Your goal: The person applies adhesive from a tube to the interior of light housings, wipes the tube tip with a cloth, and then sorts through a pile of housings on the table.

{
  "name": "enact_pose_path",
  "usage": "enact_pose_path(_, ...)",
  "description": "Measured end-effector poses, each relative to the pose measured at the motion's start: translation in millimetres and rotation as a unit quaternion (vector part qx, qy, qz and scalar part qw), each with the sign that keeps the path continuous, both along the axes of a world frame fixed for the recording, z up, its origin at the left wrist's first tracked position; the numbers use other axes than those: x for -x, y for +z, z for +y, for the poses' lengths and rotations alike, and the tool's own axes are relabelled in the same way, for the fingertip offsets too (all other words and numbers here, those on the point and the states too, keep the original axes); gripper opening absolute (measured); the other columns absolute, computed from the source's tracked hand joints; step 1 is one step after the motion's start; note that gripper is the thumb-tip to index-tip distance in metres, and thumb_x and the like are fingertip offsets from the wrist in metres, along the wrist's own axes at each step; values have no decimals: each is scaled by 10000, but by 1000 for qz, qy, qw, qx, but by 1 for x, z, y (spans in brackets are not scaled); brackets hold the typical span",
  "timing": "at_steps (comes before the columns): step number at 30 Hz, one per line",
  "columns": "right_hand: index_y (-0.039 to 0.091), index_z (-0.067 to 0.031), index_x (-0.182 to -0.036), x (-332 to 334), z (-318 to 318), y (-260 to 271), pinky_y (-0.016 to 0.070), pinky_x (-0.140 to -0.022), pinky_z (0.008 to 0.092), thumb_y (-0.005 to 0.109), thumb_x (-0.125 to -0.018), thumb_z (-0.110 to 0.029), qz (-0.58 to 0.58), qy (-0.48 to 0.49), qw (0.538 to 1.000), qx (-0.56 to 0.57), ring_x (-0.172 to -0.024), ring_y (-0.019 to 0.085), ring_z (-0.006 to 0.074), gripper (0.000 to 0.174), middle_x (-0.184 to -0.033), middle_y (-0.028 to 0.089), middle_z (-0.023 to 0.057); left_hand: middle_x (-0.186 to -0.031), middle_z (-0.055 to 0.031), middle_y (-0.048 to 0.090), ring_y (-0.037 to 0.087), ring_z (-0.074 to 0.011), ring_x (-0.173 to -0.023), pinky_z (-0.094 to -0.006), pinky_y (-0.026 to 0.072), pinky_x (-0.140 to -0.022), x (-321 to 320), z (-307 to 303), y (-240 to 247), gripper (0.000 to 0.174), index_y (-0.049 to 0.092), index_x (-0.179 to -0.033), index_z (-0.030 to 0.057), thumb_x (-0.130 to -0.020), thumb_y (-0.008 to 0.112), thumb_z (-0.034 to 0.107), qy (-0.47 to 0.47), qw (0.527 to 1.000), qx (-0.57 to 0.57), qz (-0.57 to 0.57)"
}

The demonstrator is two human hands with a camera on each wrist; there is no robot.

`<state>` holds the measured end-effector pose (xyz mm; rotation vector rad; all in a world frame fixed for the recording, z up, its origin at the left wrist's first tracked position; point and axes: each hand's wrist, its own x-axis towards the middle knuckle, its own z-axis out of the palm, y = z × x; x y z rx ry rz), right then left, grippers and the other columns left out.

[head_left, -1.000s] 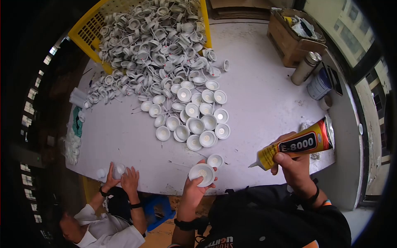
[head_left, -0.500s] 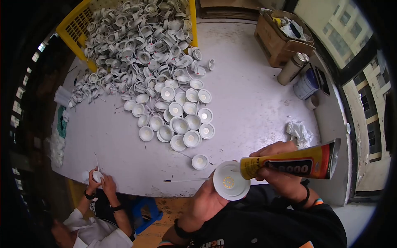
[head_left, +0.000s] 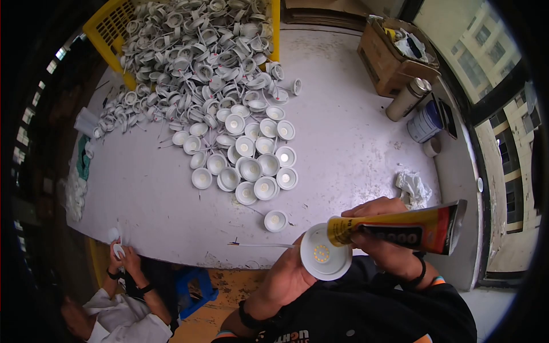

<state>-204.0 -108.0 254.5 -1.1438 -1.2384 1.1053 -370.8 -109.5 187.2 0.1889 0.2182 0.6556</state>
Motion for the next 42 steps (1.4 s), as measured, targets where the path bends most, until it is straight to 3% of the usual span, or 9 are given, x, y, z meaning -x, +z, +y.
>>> enact_pose_path(6, 432, -29, -871, -4, 0, 1, 487, -699, 321, 603, -681, 2, -60, 28, 998, -13, -820, 563, 233, 258, -865, 525, 149, -1262, -137, 285, 325, -203, -1162, -331, 294, -952, 0, 3, 4, 651, 129, -1271, 1, -834, 388, 407, -8, 1000, -20, -19)
enact_pose_path(8, 478, -9, -963, -7, 0, 2, 446, -770, 262, 572, -729, 35, -19, 72, 997, -38, -925, 530, 183, 256, -952, 535, 109, -1258, -135, 293, 331, -202, -1158, -329, 304, -945, -1, 3, 3, 658, 131, -1269, -2, -830, 392, 413, -13, 999, -27, -15)
enact_pose_path(12, 479, -6, -956, -3, 1, 6, 459, -748, 284, 570, -731, 31, -30, 68, 997, -37, -911, 543, 201, 246, -941, 534, 108, -1252, -133, 302, 340, -202, -1152, -329, 314, -937, -2, 2, 4, 655, 141, -1266, -7, -830, 391, 413, 1, 1000, -11, 0)
enact_pose_path(17, 500, -15, -927, -8, 2, 12, 482, -692, 285, 639, -670, -9, -198, 45, 974, -97, -836, 578, 241, 291, -880, 551, 112, -1242, -127, 316, 359, -198, -1134, -336, 321, -929, 4, 3, 2, 674, 167, -1259, -12, -813, 418, 427, 13, 999, -23, 32)
enact_pose_path(23, 541, -34, -888, -16, 3, 22, 485, -607, 250, 645, -654, -37, -286, 80, 948, -115, -750, 596, 198, 256, -825, 578, 78, -1233, -126, 326, 367, -193, -1128, -335, 336, -915, 5, 6, 7, 676, 179, -1257, -20, -807, 446, 408, 78, 992, -45, 90)
enact_pose_path(28, 546, -25, -874, -18, 0, 34, 479, -598, 243, 653, -643, -36, -285, 101, 948, -97, -706, 591, 200, 255, -816, 573, 83, -1232, -115, 332, 357, -193, -1134, -334, 330, -915, 5, 7, 5, 649, 171, -1265, -10, -821, 434, 384, 100, 990, -49, 90)
enact_pose_path(30, 527, -15, -895, -21, 0, 35, 467, -651, 232, 642, -679, -54, -167, 210, 957, 110, -745, 579, 179, 248, -839, 560, 81, -1233, -108, 333, 353, -192, -1136, -334, 323, -919, 5, 6, 3, 638, 169, -1268, -5, -828, 423, 381, 100, 990, -46, 87)
enact_pose_path(34, 482, -22, -936, -3, -3, 37, 442, -732, 229, 623, -727, -92, -32, 153, 976, 155, -868, 530, 130, 261, -906, 532, 74, -1235, -97, 342, 349, -203, -1137, -350, 305, -927, 0, 5, -2, 599, 198, -1262, 10, -838, 374, 394, 102, 990, -47, 87)
enact_pose_path(42, 510, -31, -940, 9, 8, 7, 441, -735, 236, 606, -731, -48, -42, 54, 997, 36, -861, 535, 127, 231, -917, 523, 67, -1282, -98, 281, 299, -222, -1179, -386, 273, -965, -3, 4, -9, 576, 211, -1270, 78, -832, 343, 429, 70, 990, -71, 104)
